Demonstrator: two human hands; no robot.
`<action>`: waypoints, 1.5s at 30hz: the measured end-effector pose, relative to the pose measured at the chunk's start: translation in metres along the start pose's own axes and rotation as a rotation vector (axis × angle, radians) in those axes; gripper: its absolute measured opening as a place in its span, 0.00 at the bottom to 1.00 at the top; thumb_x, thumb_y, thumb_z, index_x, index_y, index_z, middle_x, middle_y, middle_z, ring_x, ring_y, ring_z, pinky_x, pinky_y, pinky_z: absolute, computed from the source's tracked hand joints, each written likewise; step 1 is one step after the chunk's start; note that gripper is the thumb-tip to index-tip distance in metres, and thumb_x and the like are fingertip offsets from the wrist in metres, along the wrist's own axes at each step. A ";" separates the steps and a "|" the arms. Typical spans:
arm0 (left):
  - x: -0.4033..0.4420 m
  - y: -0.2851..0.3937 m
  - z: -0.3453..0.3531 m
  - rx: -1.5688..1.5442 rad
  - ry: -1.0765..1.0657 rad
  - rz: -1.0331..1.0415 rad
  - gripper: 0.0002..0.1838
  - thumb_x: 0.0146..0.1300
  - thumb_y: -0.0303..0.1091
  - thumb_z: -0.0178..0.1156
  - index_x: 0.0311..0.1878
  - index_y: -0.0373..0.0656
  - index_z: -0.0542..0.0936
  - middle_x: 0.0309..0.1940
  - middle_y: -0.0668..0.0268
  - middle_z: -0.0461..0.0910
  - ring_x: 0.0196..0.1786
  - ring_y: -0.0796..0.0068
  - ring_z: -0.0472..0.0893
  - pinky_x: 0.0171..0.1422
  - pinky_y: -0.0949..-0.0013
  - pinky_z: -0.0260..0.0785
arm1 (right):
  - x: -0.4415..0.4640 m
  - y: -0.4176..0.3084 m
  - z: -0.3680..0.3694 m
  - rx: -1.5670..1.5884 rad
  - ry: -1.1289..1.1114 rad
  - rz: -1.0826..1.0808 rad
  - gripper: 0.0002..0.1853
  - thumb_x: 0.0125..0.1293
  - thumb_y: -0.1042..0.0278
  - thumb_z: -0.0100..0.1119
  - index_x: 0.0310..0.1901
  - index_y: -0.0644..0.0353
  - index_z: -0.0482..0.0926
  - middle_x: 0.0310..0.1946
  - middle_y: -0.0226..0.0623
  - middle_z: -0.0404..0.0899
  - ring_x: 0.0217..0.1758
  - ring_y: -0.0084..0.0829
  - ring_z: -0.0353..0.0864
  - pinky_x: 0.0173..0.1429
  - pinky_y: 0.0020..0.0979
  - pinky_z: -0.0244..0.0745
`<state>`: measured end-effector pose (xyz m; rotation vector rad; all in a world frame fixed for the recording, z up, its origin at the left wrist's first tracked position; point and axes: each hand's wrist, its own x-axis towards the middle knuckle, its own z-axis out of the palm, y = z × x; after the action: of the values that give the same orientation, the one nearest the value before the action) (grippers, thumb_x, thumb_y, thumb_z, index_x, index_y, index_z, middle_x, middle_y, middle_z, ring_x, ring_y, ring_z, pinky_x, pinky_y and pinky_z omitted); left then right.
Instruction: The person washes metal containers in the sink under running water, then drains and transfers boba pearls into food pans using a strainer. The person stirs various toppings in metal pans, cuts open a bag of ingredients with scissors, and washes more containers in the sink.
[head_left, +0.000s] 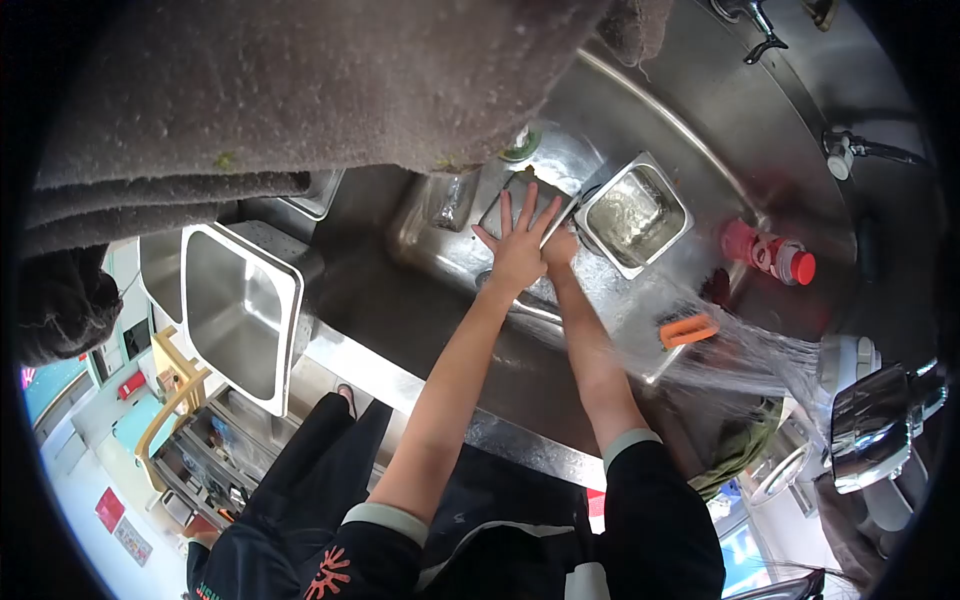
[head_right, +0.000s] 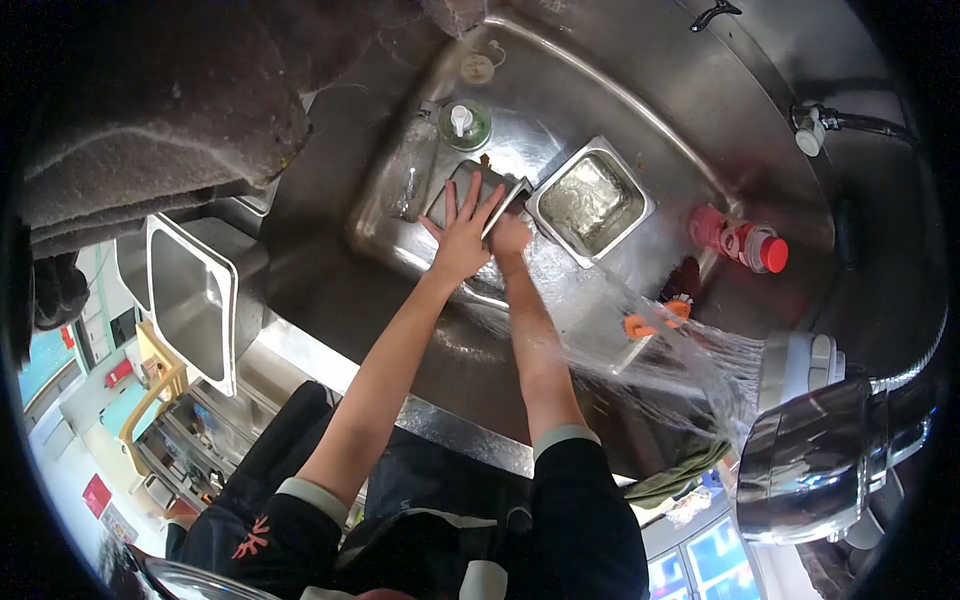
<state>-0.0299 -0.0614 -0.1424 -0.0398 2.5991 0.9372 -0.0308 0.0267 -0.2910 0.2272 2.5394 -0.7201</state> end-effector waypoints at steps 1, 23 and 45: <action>-0.003 -0.002 -0.002 0.006 -0.017 0.010 0.42 0.39 0.19 0.52 0.60 0.68 0.58 0.66 0.73 0.37 0.66 0.51 0.34 0.49 0.24 0.23 | -0.006 0.008 0.024 0.053 -0.011 -0.024 0.12 0.51 0.59 0.52 0.30 0.58 0.77 0.30 0.47 0.76 0.31 0.45 0.77 0.30 0.41 0.72; -0.061 0.122 -0.068 -1.254 0.049 -0.145 0.42 0.29 0.10 0.43 0.58 0.43 0.61 0.40 0.69 0.69 0.33 0.80 0.68 0.26 0.80 0.59 | -0.269 0.130 -0.208 1.059 0.100 0.429 0.14 0.52 0.66 0.58 0.38 0.65 0.76 0.22 0.30 0.75 0.15 0.17 0.68 0.15 0.20 0.61; -0.131 0.140 -0.122 -1.156 -0.402 -0.586 0.17 0.55 0.41 0.55 0.38 0.34 0.75 0.32 0.65 0.77 0.33 0.80 0.75 0.38 0.77 0.66 | -0.305 0.144 -0.244 1.070 0.231 0.456 0.12 0.58 0.63 0.49 0.41 0.60 0.74 0.17 0.23 0.71 0.09 0.13 0.62 0.08 0.17 0.50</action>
<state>0.0292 -0.0412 0.0764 -0.7588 1.2697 1.7826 0.1748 0.2702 -0.0236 1.2310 1.8944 -1.8336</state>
